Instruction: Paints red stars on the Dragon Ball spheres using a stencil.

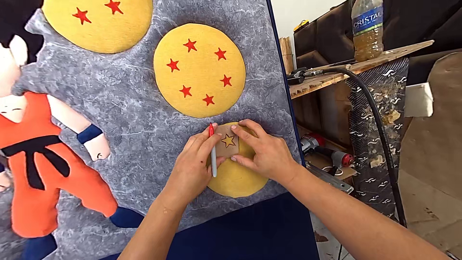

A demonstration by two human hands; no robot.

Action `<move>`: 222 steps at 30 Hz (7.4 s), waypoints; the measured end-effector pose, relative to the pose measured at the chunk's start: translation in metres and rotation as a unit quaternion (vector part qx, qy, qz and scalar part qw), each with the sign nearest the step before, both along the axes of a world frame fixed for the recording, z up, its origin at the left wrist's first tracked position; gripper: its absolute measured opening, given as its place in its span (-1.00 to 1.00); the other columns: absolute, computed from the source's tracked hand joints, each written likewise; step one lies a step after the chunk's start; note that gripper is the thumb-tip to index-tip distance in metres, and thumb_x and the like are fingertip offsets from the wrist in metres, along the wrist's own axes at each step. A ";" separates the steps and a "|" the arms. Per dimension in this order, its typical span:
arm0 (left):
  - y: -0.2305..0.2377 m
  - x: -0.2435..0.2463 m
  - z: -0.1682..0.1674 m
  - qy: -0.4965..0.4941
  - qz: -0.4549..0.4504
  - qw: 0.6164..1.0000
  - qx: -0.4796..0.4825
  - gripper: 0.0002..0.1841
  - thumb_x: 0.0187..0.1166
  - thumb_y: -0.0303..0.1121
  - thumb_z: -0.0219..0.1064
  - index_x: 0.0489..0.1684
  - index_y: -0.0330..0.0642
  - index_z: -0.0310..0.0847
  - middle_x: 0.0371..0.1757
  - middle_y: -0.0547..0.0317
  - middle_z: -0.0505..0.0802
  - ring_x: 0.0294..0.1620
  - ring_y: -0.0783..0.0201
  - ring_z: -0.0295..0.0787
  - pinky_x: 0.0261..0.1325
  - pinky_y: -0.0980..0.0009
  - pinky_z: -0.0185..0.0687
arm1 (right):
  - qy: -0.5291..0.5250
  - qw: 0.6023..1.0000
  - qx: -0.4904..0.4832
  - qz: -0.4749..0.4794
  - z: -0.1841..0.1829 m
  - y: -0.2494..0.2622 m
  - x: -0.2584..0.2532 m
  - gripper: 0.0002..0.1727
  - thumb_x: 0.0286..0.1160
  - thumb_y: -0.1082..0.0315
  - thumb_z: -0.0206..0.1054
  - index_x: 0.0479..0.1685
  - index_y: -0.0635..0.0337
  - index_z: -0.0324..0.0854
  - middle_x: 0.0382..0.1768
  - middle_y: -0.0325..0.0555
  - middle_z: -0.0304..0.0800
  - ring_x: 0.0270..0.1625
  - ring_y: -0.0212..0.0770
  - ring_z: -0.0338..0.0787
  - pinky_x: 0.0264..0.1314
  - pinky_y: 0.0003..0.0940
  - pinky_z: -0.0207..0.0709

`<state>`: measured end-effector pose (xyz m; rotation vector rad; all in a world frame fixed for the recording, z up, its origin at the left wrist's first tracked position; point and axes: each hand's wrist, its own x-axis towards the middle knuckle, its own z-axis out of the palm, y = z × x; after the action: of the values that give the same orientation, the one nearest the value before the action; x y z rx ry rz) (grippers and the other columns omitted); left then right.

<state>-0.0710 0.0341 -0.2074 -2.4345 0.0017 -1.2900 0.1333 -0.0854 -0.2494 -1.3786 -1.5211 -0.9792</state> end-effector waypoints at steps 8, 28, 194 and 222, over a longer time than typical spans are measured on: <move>-0.002 0.000 0.003 0.008 -0.004 1.000 -0.004 -0.44 0.52 -0.11 0.49 0.47 -0.15 0.61 0.60 -0.01 0.65 0.58 0.07 0.60 0.61 0.17 0.52 | 0.012 1.000 0.003 0.010 -0.001 0.002 0.002 -0.26 0.37 -0.24 0.47 0.61 -0.26 0.58 0.61 -0.18 0.52 -0.24 -0.25 0.84 -0.53 -0.24 0.67; -0.017 -0.008 0.006 -0.004 -0.004 0.999 -0.052 -0.50 0.65 -0.18 0.37 0.55 -0.15 0.57 0.59 0.01 0.68 0.60 0.11 0.60 0.62 0.16 0.53 | 0.033 0.999 0.002 -0.021 0.001 0.004 -0.010 -0.25 0.34 -0.24 0.50 0.60 -0.23 0.60 0.62 -0.19 0.52 -0.23 -0.22 0.82 -0.49 -0.23 0.66; -0.031 0.029 0.011 -0.066 -0.003 0.995 -0.078 -0.71 0.78 -0.22 0.23 -0.03 -0.26 0.76 -0.16 0.12 0.87 -0.18 0.48 0.80 -0.05 0.48 0.72 | 0.055 0.997 -0.054 -0.003 0.007 0.003 -0.014 -0.26 0.39 -0.16 0.45 0.64 -0.19 0.56 0.73 -0.16 0.36 -0.19 -0.21 0.79 -0.39 -0.27 0.66; -0.035 0.026 0.001 -0.100 0.022 0.987 -0.124 -0.70 0.79 -0.17 0.21 -0.02 -0.22 0.76 -0.22 0.20 0.87 -0.32 0.53 0.78 -0.20 0.50 0.71 | 0.053 0.997 -0.051 -0.005 0.007 0.003 -0.014 -0.27 0.40 -0.15 0.45 0.64 -0.19 0.56 0.72 -0.16 0.37 -0.22 -0.23 0.78 -0.41 -0.29 0.64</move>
<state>-0.0448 -0.0005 -0.2065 -2.4758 -0.2807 -1.5905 0.1196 -0.0825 -0.2427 -1.4874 -1.5019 -0.8311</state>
